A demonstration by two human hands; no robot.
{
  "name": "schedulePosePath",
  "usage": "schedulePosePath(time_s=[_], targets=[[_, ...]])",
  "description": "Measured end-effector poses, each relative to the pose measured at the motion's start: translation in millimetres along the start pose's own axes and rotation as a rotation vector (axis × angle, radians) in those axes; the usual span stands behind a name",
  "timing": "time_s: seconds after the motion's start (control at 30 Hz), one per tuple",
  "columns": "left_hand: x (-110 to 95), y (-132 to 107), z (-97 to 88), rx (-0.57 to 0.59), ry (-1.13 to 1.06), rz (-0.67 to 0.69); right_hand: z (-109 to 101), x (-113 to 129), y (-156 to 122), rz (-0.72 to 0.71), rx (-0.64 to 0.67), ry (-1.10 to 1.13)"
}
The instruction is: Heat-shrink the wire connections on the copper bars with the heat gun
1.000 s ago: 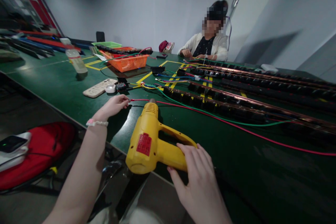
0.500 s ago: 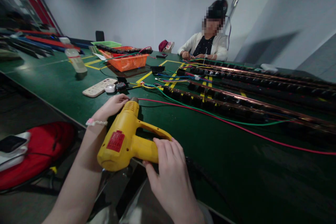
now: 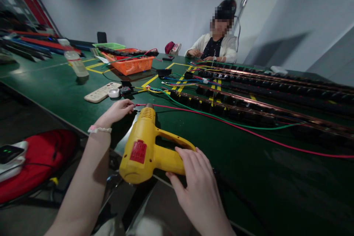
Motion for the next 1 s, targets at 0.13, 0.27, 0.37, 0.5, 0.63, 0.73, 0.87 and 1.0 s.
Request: schedulePosePath(time_s=[0.13, 0.27, 0.37, 0.5, 0.63, 0.73, 0.87, 1.0], targets=[[-1.7, -1.1, -1.5, -0.014, 0.002, -0.007, -8.8, -17.1, -11.7, 0.012, -0.023, -0.058], [-3.2, -2.7, -2.4, -0.021, -0.012, -0.021, -18.8, -32.7, -24.0, 0.023, -0.029, -0.137], [-2.3, -2.7, -2.4, -0.024, -0.021, -0.031, -27.4, -42.6, -33.3, 0.016, -0.044, -0.197], [0.3, -1.1, -1.0, -0.019, -0.026, -0.022, -35.1, -55.9, -44.9, 0.018, -0.057, -0.239], [1.8, -0.4, -0.3, -0.02, -0.029, -0.025, -38.6, -60.2, -51.7, 0.011, -0.079, -0.279], [1.4, -0.8, -0.6, -0.023, -0.019, -0.024, -39.2, -54.2, -51.4, 0.002, -0.09, -0.303], [1.0, -0.8, -1.0, -0.028, -0.005, -0.024, -37.2, -41.9, -47.1, 0.007, -0.102, -0.342], [0.2, -0.9, -0.9, -0.023, -0.013, -0.034, -30.7, -31.4, -41.2, -0.007, -0.093, -0.302]])
Point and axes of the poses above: each hand's wrist, its own y-axis towards the middle knuckle, its own z-axis out of the palm, x = y × z, the point moved 6 cm from there along y, towards the middle knuckle, and after that the axes turned 4 degrees about -z, right-handed, at the moved point
